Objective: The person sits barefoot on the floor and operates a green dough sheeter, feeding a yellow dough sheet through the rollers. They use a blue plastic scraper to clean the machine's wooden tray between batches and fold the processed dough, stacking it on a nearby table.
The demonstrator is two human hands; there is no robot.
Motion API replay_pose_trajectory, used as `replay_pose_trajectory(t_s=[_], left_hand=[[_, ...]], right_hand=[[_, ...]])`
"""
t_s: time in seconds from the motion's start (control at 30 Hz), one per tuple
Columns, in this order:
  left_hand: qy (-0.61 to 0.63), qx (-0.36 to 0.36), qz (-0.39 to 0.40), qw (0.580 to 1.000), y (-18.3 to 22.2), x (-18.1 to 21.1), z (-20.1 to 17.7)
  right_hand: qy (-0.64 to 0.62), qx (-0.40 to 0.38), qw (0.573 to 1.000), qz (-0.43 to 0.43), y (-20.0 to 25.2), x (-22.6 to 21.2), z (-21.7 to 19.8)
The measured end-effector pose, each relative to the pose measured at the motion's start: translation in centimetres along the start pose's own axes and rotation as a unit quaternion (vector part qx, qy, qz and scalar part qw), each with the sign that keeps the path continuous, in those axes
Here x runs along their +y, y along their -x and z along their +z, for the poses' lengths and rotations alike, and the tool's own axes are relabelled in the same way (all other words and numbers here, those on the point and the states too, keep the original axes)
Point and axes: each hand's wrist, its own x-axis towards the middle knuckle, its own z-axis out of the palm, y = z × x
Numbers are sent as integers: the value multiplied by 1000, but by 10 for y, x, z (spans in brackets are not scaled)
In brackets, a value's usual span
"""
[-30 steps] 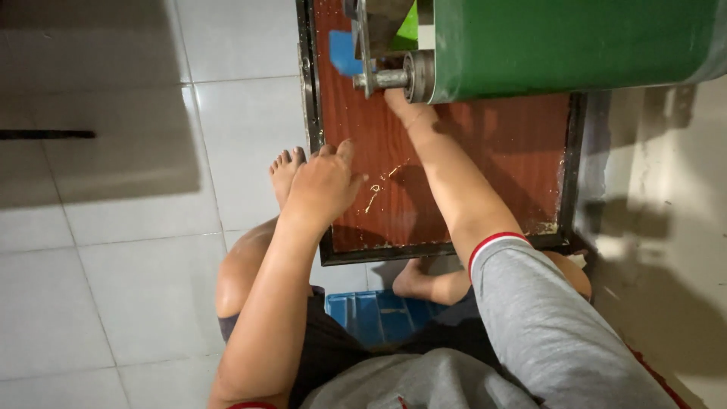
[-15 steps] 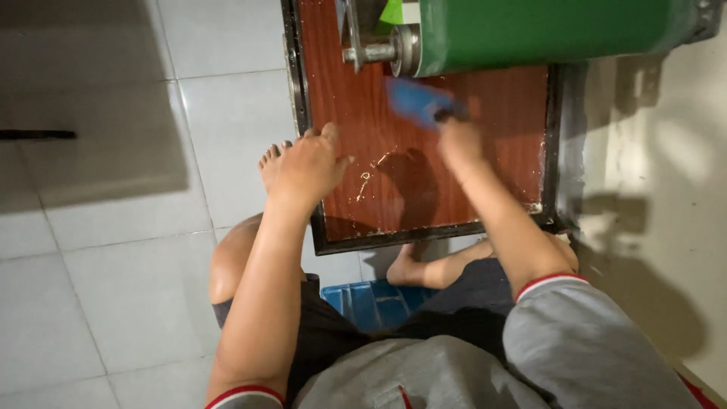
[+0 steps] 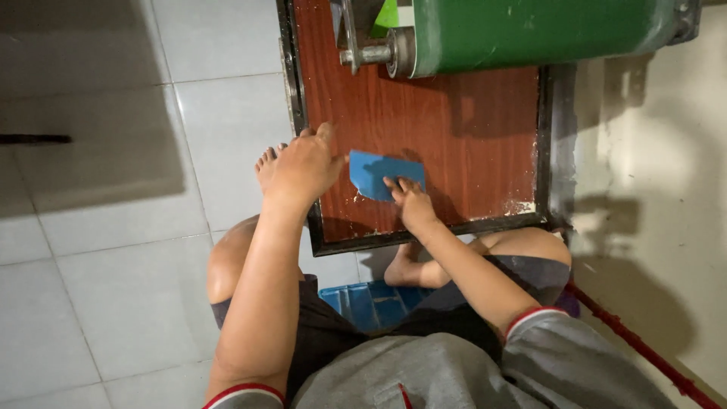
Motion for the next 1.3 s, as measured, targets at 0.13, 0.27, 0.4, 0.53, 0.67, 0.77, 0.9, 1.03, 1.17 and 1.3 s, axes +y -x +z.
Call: replay_pose_trajectory(t_s=[0.13,0.27,0.4,0.53,0.67,0.77,0.9,1.03,1.17,1.3], left_hand=[[-7,-5,8,1000,-1,-6,3],[3,50,60,997,-2,-17,14],[-7,59,66,996,-4,-18,15],[10,47,55,997,6,-7,4],[11,53,58,997,10,-3,1],[9,52,53,997,-4,-14,15],[27,28,49,998,0,-15,9],[17,28,22,999,12,-6,-6],[33,18,39,999,-41,-26,38],[14,12,40,999,-51,-37,49]], right_hand=[[96,23,988,118,-7,61,-14],[135,125,921,344,-17,217,16],[170,124,904,371,-20,237,72],[171,6,943,284,-28,74,43],[146,49,975,162,-9,-23,59],[193,120,973,40,3,-43,92],[-34,45,983,176,-39,22,69],[65,87,983,148,-121,68,29],[14,-2,998,57,-155,63,31],[-245,-85,955,145,-118,-24,-57]])
